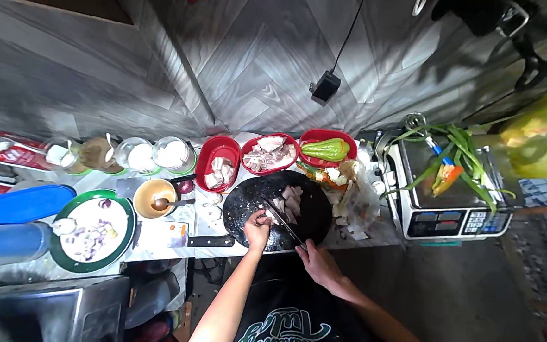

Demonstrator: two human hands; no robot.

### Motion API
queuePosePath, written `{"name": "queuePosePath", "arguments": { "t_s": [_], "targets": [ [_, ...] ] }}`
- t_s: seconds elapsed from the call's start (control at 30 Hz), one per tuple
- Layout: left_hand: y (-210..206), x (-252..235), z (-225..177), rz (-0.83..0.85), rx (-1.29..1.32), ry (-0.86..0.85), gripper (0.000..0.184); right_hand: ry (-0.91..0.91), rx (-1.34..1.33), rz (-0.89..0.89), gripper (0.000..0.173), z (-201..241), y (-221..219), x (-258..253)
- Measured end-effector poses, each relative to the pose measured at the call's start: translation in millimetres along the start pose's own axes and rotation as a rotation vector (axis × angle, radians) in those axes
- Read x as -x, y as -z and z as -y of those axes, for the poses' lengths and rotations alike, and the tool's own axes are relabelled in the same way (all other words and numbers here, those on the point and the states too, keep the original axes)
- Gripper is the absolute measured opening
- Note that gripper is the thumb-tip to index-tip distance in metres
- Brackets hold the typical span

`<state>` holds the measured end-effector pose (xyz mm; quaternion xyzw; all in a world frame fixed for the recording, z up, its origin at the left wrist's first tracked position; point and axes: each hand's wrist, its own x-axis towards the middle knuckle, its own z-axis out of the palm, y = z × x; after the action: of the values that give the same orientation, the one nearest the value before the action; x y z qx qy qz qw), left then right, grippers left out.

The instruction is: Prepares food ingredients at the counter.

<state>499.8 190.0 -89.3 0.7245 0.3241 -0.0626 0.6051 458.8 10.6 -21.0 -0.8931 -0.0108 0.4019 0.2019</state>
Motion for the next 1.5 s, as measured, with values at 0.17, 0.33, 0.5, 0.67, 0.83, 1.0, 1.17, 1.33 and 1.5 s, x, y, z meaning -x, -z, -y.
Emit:
{"name": "queuePosePath", "arguments": {
  "t_s": [0.17, 0.33, 0.5, 0.67, 0.83, 1.0, 1.17, 1.33, 1.5],
  "targets": [
    [0, -1, 0, 0.005, 0.002, 0.021, 0.035, -0.013, 0.036, 0.024, 0.053, 4, -1, -2],
    [-1, -3, 2, -0.001, -0.021, 0.015, 0.035, -0.001, 0.082, 0.001, 0.053, 3, -2, -1],
    [0, -3, 0, 0.003, -0.146, -0.021, 0.029, -0.004, 0.128, -0.001, 0.051, 2, -3, -3],
    [-1, -2, -6, -0.006, -0.222, -0.039, 0.029, 0.012, 0.128, -0.046, 0.052, 0, -2, -1],
    [-2, -3, -5, -0.015, -0.244, -0.047, 0.030, 0.011, 0.146, -0.056, 0.052, -2, 0, -4],
    [-2, -4, -4, -0.030, -0.262, -0.068, 0.029, 0.008, 0.169, -0.065, 0.051, -1, 2, -4],
    [-3, -4, -3, -0.036, -0.272, -0.091, 0.028, 0.002, 0.189, -0.044, 0.051, -2, 7, -7],
    [-4, -7, -5, -0.031, -0.331, -0.109, 0.026, -0.026, 0.204, 0.008, 0.050, 0, 13, -10],
    [-3, -9, -12, 0.013, -0.420, -0.083, 0.027, -0.048, 0.184, 0.052, 0.050, 2, 18, -13]
  ]
}}
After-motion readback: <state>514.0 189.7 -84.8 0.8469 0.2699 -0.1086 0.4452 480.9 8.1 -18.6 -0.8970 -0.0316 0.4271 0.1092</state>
